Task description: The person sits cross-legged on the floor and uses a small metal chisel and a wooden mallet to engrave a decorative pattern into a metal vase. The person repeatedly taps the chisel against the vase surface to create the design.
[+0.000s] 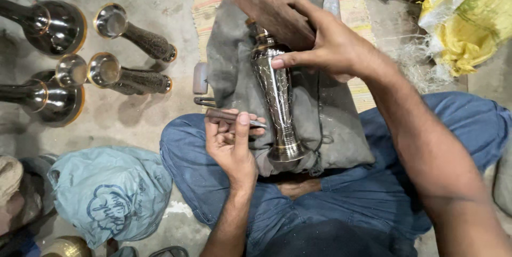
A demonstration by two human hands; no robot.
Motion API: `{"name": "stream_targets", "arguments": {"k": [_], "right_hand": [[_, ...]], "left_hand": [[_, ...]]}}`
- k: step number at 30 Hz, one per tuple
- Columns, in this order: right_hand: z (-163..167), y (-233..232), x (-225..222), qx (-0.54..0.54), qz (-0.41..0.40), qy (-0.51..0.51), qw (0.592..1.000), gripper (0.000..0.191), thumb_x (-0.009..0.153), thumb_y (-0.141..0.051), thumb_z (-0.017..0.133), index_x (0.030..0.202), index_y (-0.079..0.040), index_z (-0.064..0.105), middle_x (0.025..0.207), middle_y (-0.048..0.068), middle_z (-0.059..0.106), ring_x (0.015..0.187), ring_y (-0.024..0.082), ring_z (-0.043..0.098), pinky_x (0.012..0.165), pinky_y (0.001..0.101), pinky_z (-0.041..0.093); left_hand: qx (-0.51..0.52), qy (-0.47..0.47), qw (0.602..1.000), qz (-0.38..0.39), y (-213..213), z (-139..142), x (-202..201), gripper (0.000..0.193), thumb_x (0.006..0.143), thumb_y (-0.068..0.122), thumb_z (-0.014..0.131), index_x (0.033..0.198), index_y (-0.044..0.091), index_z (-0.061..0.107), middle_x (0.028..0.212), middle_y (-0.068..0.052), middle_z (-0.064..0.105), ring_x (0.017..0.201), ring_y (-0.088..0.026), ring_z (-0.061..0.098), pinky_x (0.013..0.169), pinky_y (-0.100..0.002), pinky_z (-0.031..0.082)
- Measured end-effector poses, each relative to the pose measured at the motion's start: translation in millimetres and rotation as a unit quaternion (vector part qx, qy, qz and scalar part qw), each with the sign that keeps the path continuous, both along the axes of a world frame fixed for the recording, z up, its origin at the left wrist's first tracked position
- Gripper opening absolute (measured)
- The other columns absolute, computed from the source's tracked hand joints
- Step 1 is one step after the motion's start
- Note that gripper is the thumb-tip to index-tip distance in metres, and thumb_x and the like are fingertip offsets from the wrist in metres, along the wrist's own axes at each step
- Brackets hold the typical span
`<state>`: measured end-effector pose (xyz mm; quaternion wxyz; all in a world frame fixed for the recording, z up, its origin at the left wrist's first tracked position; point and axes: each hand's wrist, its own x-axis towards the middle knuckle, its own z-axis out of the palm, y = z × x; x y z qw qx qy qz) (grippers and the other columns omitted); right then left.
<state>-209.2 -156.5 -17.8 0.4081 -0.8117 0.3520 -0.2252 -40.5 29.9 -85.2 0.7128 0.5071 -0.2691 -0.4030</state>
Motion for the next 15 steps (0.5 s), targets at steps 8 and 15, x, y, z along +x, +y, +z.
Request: {"name": "stream_targets", "arguments": {"k": [8,15], "right_hand": [[9,17,1,-0.001,-0.083,0.171,0.982,0.111,0.072,-0.064,0.085,0.161,-0.022,0.036,0.137,0.021,0.066,0.126,0.033,0.063,0.107,0.0443,0.051],[0,4,-5,0.003,0.008,-0.018,1.0,0.097,0.082,-0.054,0.089,0.155,-0.012,0.039,0.144,0.026,0.062,0.136,0.036,0.062,0.109,0.0477,0.052]], "left_hand": [[-0.008,-0.002,1.0,-0.001,0,-2,-3,0.022,0.101,0.006,0.069,0.115,0.002,0.053,0.092,-0.012,0.07,0.077,-0.02,0.073,0.062,-0.027,0.061],[0.004,-0.011,1.0,-0.005,0,7,-3,0.022,0.1,0.006,0.069,0.116,0.001,0.055,0.092,-0.011,0.069,0.078,-0.019,0.073,0.063,-0.028,0.062]]}}
